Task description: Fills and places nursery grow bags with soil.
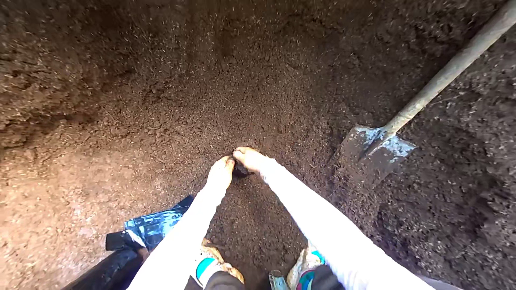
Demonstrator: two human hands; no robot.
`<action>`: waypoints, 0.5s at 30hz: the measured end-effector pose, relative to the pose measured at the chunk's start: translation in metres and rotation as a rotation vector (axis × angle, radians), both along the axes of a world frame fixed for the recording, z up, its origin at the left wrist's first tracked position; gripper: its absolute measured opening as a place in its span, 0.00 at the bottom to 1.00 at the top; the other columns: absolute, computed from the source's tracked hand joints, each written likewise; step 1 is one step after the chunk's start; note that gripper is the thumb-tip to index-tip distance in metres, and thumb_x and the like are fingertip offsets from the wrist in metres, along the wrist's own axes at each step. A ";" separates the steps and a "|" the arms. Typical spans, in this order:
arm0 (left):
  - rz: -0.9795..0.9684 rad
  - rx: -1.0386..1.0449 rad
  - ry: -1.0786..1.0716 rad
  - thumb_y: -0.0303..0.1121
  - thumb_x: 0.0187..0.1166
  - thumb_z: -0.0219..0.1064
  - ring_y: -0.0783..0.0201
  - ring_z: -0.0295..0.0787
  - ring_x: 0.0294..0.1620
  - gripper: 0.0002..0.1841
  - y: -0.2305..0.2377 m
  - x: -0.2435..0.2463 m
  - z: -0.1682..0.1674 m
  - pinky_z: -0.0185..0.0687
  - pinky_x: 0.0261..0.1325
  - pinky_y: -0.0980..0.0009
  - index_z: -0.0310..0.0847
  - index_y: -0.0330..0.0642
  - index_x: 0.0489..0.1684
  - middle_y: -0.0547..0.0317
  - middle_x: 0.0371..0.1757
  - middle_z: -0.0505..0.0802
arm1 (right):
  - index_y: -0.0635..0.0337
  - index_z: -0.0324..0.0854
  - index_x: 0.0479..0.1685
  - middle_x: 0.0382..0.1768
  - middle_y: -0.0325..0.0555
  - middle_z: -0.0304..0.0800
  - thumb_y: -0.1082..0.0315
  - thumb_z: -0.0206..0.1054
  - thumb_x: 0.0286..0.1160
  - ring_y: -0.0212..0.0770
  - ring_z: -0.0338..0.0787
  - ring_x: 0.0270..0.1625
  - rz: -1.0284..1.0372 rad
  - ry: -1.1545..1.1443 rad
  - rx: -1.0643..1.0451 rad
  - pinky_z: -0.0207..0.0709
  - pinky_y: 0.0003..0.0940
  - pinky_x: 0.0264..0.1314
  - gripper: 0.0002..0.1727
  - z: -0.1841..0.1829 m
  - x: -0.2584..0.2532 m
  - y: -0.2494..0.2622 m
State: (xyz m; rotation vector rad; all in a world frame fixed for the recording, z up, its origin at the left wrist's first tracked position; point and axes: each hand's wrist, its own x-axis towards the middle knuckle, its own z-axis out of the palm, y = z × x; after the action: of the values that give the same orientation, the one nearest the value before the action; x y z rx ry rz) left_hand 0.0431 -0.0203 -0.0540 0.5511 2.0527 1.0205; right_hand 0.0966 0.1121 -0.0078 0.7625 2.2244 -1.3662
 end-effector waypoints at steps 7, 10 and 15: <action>-0.097 -0.224 -0.132 0.54 0.87 0.63 0.37 0.89 0.59 0.35 0.023 -0.020 0.012 0.83 0.62 0.39 0.57 0.47 0.87 0.31 0.65 0.86 | 0.53 0.62 0.88 0.62 0.60 0.85 0.32 0.53 0.85 0.52 0.88 0.53 -0.237 -0.095 0.049 0.81 0.53 0.56 0.41 -0.001 0.041 0.070; -0.159 -0.169 -0.125 0.48 0.88 0.65 0.37 0.86 0.64 0.30 0.040 -0.028 0.007 0.77 0.68 0.37 0.62 0.45 0.84 0.31 0.64 0.87 | 0.43 0.67 0.86 0.44 0.51 0.84 0.28 0.49 0.82 0.38 0.76 0.28 -0.248 -0.238 -0.068 0.72 0.33 0.32 0.40 -0.031 0.040 0.071; -0.115 -0.024 -0.096 0.30 0.85 0.67 0.49 0.81 0.43 0.21 0.037 -0.024 0.005 0.78 0.50 0.48 0.68 0.40 0.73 0.44 0.42 0.83 | 0.60 0.68 0.85 0.77 0.65 0.77 0.45 0.60 0.88 0.61 0.78 0.79 -0.041 -0.123 0.109 0.65 0.62 0.83 0.35 -0.041 0.030 0.065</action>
State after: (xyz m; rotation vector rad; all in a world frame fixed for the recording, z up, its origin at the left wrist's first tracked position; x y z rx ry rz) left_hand 0.0190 0.0170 -0.0491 0.5890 1.9242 0.9358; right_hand 0.1264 0.1771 -0.0487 0.9104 2.2115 -1.1904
